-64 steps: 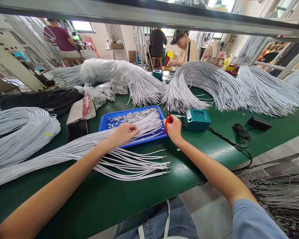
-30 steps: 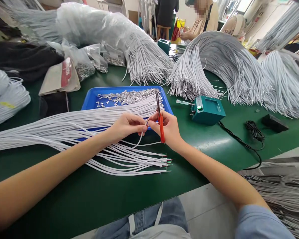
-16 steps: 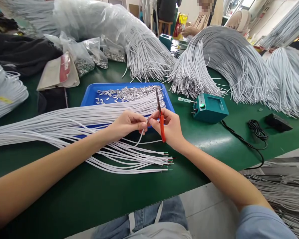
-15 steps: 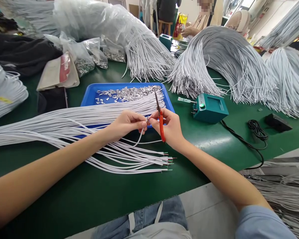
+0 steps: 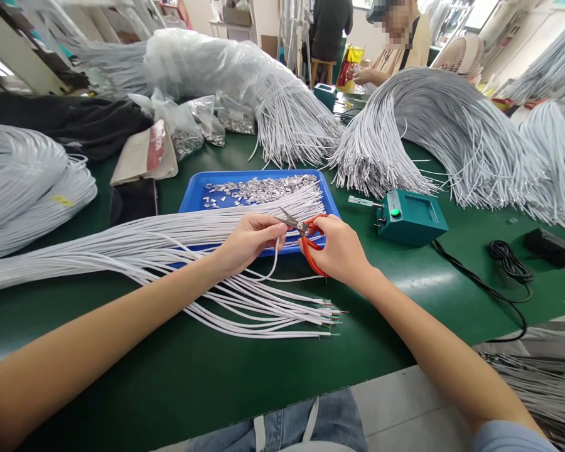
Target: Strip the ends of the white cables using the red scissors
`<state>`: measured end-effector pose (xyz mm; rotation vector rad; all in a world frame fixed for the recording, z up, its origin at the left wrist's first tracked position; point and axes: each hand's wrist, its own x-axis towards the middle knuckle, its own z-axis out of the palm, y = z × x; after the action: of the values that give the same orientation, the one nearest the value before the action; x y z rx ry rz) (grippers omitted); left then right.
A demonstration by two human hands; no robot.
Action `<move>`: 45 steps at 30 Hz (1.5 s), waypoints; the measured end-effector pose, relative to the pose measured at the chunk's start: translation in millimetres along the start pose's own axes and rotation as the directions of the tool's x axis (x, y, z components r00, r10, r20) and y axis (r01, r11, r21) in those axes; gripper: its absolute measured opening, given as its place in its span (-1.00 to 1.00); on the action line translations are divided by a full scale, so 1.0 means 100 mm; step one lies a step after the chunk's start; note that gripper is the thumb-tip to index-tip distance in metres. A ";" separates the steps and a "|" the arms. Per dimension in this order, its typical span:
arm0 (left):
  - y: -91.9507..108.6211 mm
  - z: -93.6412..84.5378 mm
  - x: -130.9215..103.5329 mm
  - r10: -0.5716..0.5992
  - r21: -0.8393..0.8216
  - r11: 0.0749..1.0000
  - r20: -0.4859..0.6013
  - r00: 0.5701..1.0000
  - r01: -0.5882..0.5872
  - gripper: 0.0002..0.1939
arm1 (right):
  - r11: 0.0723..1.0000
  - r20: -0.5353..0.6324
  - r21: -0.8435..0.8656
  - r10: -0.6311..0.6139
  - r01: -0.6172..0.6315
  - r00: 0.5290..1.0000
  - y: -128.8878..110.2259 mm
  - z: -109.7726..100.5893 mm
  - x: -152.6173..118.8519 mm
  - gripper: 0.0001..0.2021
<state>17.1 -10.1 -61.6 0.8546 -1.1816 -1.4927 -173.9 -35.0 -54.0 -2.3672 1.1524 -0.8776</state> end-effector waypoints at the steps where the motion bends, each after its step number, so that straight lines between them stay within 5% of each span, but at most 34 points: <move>1: -0.01 0.00 0.00 0.006 0.013 1.000 0.003 1.000 -0.006 -0.74 | 1.000 0.008 0.005 -0.002 0.002 1.000 0.00 0.01 -0.01 -0.87; 19: -0.02 -0.03 0.02 0.060 0.154 0.986 0.018 0.998 -0.062 -0.80 | 0.999 0.079 0.038 0.022 -0.025 0.997 -0.06 -0.01 -0.02 -0.88; 28: 0.01 -0.02 -0.01 0.135 0.237 0.959 0.109 0.985 -0.158 -0.82 | 0.996 0.129 0.055 0.057 -0.065 0.990 -0.15 -0.06 -0.03 -0.90; 36: 0.00 -0.06 -0.01 0.130 0.032 0.991 -0.082 0.988 -0.128 -0.78 | 0.972 0.079 -0.071 0.228 -0.223 0.970 -0.06 -0.12 0.04 -0.82; 41: -0.02 -0.03 -0.02 0.141 0.061 0.988 -0.028 0.990 -0.139 -0.79 | 0.954 -0.048 0.242 0.195 -0.178 0.980 -0.08 -0.08 0.04 -0.88; 45: -0.06 -0.02 -0.03 0.053 0.042 0.998 0.052 0.997 -0.055 -0.73 | 0.848 -0.097 0.516 0.193 -0.116 0.976 -0.14 -0.06 0.03 -0.87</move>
<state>18.4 -7.4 -68.3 0.8117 -1.2689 -1.4569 -168.6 -29.2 -40.8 -1.7799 0.9917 -1.1477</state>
